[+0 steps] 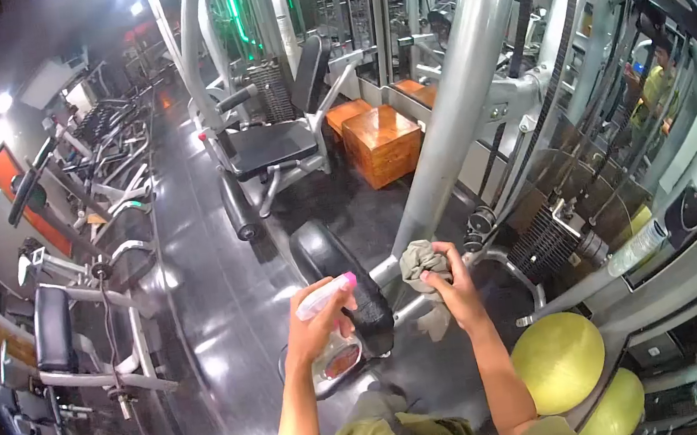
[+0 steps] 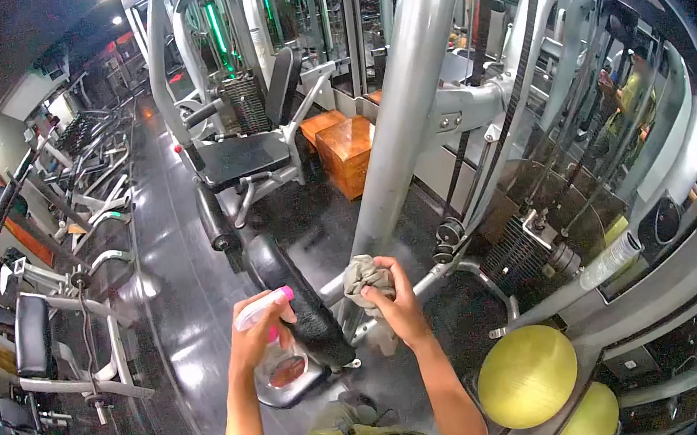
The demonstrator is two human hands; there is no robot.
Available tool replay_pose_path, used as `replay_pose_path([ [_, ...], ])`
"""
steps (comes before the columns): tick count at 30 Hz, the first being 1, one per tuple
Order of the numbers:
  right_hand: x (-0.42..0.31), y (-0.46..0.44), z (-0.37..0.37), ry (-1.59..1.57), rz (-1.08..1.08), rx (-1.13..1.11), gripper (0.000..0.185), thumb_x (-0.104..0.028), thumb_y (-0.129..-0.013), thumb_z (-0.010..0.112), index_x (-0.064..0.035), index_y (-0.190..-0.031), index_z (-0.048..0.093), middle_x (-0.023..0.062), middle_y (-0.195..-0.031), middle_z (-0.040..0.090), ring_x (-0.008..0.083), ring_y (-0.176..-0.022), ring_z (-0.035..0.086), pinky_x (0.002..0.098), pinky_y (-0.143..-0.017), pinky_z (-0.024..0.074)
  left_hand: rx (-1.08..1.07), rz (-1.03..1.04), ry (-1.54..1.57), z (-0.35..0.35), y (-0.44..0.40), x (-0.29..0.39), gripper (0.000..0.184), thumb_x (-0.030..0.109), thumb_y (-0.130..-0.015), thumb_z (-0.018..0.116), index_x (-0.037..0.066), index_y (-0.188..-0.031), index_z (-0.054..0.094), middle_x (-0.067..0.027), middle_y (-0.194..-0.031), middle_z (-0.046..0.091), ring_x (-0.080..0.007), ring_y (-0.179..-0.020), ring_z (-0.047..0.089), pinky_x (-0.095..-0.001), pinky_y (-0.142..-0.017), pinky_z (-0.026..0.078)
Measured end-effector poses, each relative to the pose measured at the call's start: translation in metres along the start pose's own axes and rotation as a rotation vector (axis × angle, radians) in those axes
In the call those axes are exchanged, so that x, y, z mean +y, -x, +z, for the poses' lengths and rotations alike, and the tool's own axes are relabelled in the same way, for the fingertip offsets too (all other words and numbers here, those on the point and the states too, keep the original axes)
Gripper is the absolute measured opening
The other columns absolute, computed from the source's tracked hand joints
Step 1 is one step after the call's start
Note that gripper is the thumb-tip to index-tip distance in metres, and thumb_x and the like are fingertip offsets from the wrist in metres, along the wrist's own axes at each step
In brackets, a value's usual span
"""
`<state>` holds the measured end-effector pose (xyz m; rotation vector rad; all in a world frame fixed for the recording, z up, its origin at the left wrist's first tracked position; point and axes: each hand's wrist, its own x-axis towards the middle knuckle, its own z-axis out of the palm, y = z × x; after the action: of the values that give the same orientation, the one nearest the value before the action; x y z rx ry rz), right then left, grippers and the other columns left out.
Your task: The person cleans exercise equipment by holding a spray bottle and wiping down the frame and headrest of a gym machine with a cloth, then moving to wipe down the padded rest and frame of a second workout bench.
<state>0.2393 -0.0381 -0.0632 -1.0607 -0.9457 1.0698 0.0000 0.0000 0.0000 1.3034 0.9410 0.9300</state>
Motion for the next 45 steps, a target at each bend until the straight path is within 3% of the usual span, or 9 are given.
replay_pose_path([
  [3,-0.008,-0.013,-0.012,0.067,-0.013,-0.053,0.040,-0.004,-0.088,0.063,-0.0067,-0.124,0.048,0.0033,-0.109,0.057,0.0112,-0.103,0.053,0.0275,-0.093,0.0423,-0.076,-0.101,0.078,0.007,-0.014,0.000,0.026,0.027,-0.092,0.066,0.002,-0.086,0.066,-0.0068,-0.072,0.065,-0.0154,-0.051,0.063,-0.0260,-0.046,0.048],
  [10,-0.006,-0.079,0.002,0.062,-0.129,-0.207,0.043,-0.007,-0.086,0.066,-0.0043,-0.125,0.047,0.0044,-0.110,0.055,0.0106,-0.101,0.051,0.0266,-0.090,0.0424,-0.109,-0.062,0.052,-0.018,-0.049,0.008,0.030,0.027,-0.091,0.066,0.002,-0.074,0.065,-0.0056,-0.067,0.064,-0.0132,-0.049,0.061,-0.0260,-0.045,0.047],
  [18,0.015,-0.122,0.020,0.068,-0.064,-0.378,0.043,-0.007,-0.086,0.065,-0.0055,-0.125,0.047,0.0051,-0.112,0.054,0.0113,-0.103,0.051,0.0267,-0.093,0.0412,0.056,-0.090,0.083,-0.008,-0.040,0.015,0.027,0.025,-0.090,0.066,0.001,-0.078,0.066,-0.0053,-0.067,0.064,-0.0108,-0.046,0.057,-0.0253,-0.043,0.044],
  [26,0.031,-0.174,0.023,-0.048,0.050,-0.643,0.045,-0.011,-0.084,0.067,-0.0057,-0.124,0.047,0.0061,-0.111,0.054,0.0127,-0.101,0.052,0.0266,-0.090,0.0430,0.049,-0.072,0.005,-0.003,-0.034,0.012,0.024,0.025,-0.092,0.064,0.001,-0.084,0.064,-0.0031,-0.074,0.065,-0.0100,-0.051,0.058,-0.0236,-0.047,0.045],
  [30,0.020,-0.185,0.013,-0.009,0.156,-0.813,0.045,-0.011,-0.084,0.066,-0.0044,-0.124,0.046,0.0041,-0.108,0.058,0.0103,-0.099,0.053,0.0258,-0.091,0.0416,0.293,-0.182,0.051,0.028,-0.032,0.025,0.024,0.024,-0.091,0.066,0.001,-0.084,0.065,-0.0022,-0.071,0.063,-0.0101,-0.055,0.061,-0.0230,-0.048,0.047],
  [33,0.044,-0.194,0.004,-0.004,0.044,-0.936,0.042,-0.004,-0.087,0.060,-0.0056,-0.126,0.045,0.0048,-0.110,0.057,0.0108,-0.100,0.052,0.0263,-0.090,0.0417,0.543,-0.181,-0.074,0.053,-0.028,0.027,0.025,0.025,-0.090,0.068,0.002,-0.082,0.065,-0.0009,-0.069,0.061,-0.0088,-0.054,0.060,-0.0226,-0.048,0.046],
  [39,0.050,-0.195,-0.005,-0.114,0.213,-0.917,0.046,-0.003,-0.087,0.063,-0.0043,-0.128,0.043,0.0072,-0.112,0.053,0.0138,-0.103,0.052,0.0287,-0.091,0.0429,0.933,-0.120,-0.136,0.119,-0.022,0.021,0.028,0.025,-0.089,0.070,0.002,-0.075,0.064,0.0009,-0.063,0.056,-0.0056,-0.055,0.055,-0.0230,-0.047,0.042],
  [41,0.058,-0.197,-0.008,-0.087,0.151,-0.940,0.045,-0.004,-0.089,0.061,-0.0037,-0.129,0.042,0.0077,-0.112,0.053,0.0148,-0.102,0.052,0.0293,-0.090,0.0433,1.060,-0.107,-0.085,0.145,-0.027,0.015,0.027,0.024,-0.089,0.070,0.001,-0.075,0.063,0.0012,-0.062,0.055,-0.0057,-0.055,0.054,-0.0235,-0.048,0.041],
  [45,0.068,-0.194,-0.014,-0.142,0.166,-0.938,0.048,-0.007,-0.091,0.061,-0.0032,-0.133,0.039,0.0117,-0.119,0.048,0.0183,-0.109,0.048,0.0313,-0.096,0.0396,1.307,-0.047,-0.356,0.180,-0.038,-0.017,0.020,0.015,-0.083,0.072,0.000,-0.075,0.062,-0.0019,-0.061,0.055,-0.0075,-0.054,0.049,-0.0258,-0.050,0.037],
])
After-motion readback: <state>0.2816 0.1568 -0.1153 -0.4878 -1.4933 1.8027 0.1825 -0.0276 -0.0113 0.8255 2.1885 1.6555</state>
